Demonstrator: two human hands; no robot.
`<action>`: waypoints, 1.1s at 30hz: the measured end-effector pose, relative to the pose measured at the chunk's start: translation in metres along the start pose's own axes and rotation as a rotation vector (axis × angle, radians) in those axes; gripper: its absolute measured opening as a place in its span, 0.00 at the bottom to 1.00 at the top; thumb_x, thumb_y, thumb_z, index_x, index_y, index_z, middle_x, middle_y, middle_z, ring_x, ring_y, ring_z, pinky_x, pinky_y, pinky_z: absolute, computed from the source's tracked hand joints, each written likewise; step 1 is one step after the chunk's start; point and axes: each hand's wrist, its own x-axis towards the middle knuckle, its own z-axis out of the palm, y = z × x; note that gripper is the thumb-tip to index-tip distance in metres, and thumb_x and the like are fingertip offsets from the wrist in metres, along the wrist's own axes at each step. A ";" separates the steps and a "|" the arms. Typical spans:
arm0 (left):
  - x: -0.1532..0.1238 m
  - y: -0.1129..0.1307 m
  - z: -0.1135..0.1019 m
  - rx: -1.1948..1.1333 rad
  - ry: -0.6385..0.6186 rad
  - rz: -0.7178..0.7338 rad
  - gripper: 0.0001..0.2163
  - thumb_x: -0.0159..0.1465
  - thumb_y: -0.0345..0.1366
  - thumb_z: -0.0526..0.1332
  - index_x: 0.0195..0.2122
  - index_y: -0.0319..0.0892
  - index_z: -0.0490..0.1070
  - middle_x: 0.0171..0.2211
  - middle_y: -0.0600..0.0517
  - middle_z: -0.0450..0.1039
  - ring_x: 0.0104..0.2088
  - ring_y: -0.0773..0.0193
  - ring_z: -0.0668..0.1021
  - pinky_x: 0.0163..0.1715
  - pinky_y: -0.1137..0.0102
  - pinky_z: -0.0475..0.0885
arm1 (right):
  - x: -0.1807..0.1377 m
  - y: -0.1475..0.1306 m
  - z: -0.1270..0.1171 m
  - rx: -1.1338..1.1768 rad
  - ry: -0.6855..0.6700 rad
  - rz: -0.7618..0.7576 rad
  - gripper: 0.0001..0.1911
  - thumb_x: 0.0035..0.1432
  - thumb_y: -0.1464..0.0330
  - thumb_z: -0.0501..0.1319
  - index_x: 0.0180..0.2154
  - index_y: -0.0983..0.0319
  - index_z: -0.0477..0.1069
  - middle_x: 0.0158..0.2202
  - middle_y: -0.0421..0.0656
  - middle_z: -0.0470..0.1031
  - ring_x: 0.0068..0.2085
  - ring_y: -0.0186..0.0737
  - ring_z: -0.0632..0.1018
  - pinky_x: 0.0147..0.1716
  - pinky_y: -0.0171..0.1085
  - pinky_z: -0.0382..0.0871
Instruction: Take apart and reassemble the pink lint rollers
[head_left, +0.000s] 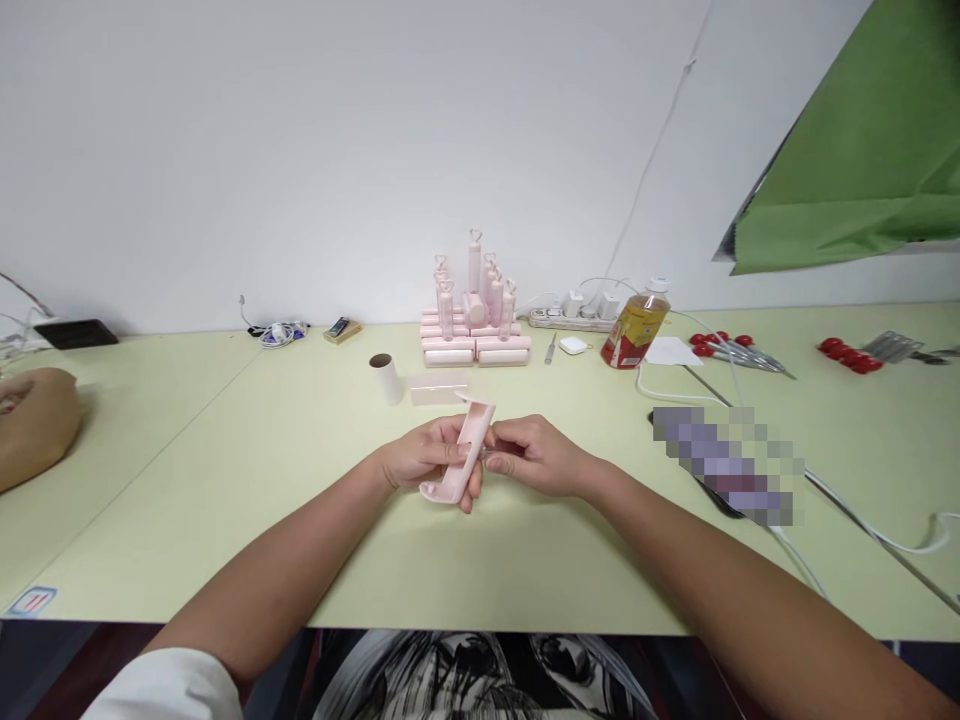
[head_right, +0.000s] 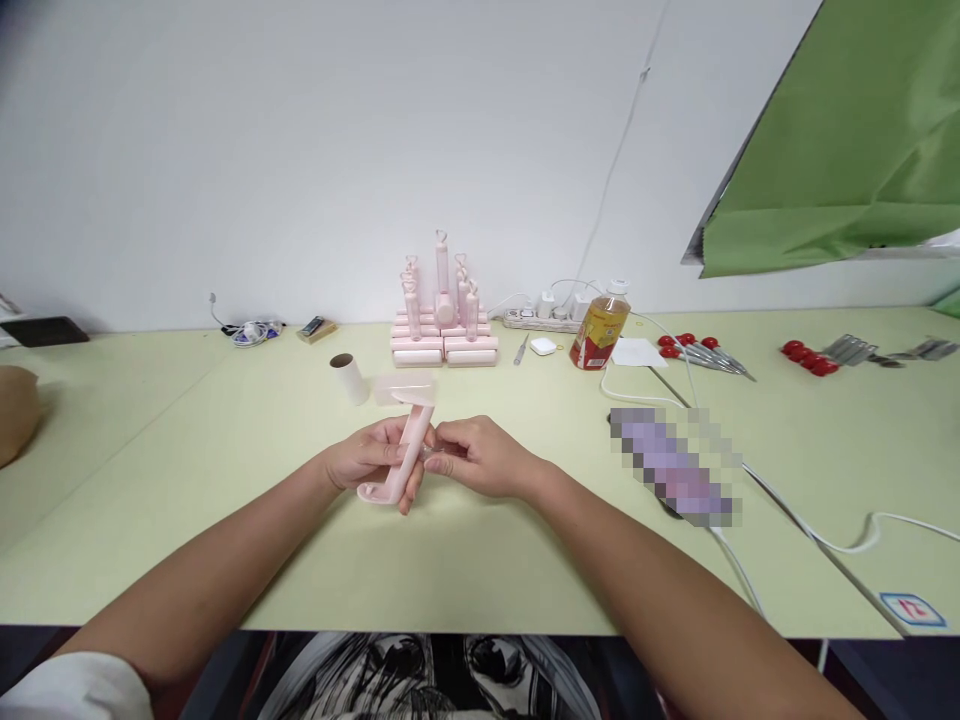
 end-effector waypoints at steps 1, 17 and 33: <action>0.002 -0.002 0.000 -0.003 0.022 0.029 0.16 0.60 0.42 0.65 0.43 0.40 0.66 0.27 0.46 0.79 0.23 0.57 0.81 0.24 0.69 0.74 | 0.000 0.000 -0.001 -0.019 0.007 0.009 0.18 0.61 0.55 0.58 0.27 0.61 0.61 0.21 0.34 0.57 0.23 0.30 0.59 0.24 0.31 0.53; -0.008 0.012 0.006 0.054 -0.068 0.137 0.15 0.55 0.45 0.68 0.37 0.42 0.68 0.19 0.52 0.74 0.16 0.63 0.75 0.27 0.62 0.75 | -0.003 0.004 -0.042 -0.195 0.106 -0.009 0.17 0.59 0.56 0.59 0.27 0.62 0.68 0.21 0.37 0.64 0.24 0.32 0.63 0.25 0.33 0.55; 0.011 0.012 -0.039 1.988 1.001 -0.097 0.07 0.62 0.35 0.60 0.36 0.43 0.78 0.35 0.45 0.72 0.38 0.55 0.73 0.37 0.62 0.64 | 0.005 0.019 -0.007 -0.220 0.018 0.139 0.14 0.61 0.58 0.59 0.29 0.61 0.69 0.35 0.43 0.71 0.31 0.35 0.70 0.31 0.34 0.61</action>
